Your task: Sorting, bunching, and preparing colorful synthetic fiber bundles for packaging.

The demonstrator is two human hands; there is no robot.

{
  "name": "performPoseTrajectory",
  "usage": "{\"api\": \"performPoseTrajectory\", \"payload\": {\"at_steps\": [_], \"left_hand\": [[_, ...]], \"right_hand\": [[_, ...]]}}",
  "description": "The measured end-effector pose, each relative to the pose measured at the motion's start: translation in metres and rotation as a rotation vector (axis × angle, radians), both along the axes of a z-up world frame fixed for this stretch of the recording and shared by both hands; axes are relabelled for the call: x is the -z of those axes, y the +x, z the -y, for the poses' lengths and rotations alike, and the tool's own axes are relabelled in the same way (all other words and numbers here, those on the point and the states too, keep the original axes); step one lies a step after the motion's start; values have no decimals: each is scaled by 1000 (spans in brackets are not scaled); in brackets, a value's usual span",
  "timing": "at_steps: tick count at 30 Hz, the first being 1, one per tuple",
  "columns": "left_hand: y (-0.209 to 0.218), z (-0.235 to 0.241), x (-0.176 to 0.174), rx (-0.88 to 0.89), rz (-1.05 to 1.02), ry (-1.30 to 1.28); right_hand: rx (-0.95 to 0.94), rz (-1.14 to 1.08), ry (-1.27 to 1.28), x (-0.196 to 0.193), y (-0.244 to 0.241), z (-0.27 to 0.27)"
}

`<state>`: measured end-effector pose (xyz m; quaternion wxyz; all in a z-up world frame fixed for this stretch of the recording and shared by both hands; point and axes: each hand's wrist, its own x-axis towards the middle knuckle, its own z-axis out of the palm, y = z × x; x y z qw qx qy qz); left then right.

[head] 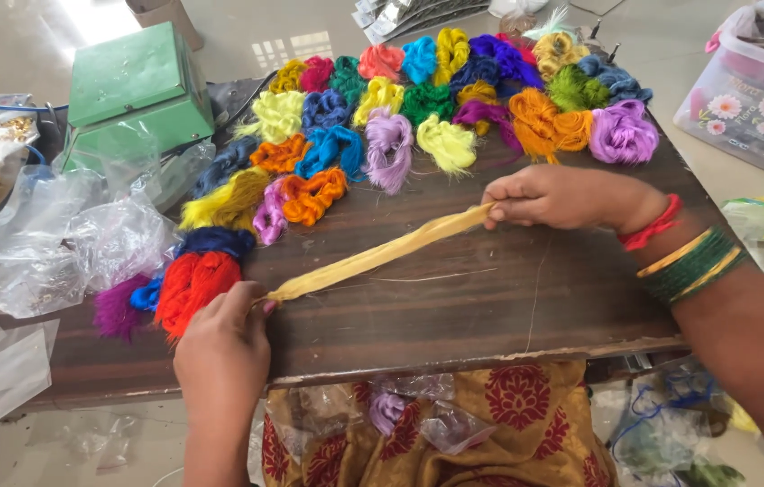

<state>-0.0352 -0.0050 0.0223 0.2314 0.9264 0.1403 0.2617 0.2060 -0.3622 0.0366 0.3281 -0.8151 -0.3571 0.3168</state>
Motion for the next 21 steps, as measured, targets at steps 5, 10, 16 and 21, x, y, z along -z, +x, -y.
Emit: {"api": "performPoseTrajectory", "payload": {"at_steps": [5, 10, 16, 21], "left_hand": [[-7, 49, -56, -56, -69, 490], [61, 115, -77, 802, 329, 5], [148, 141, -22, 1019, -526, -906], [162, 108, 6, 891, -644, -1351]], "right_hand": [[-97, 588, 59, -8, -37, -13], [-99, 814, 264, -26, -64, -12], [146, 907, 486, -31, -58, 9], [234, 1161, 223, -17, -45, 8]]}}
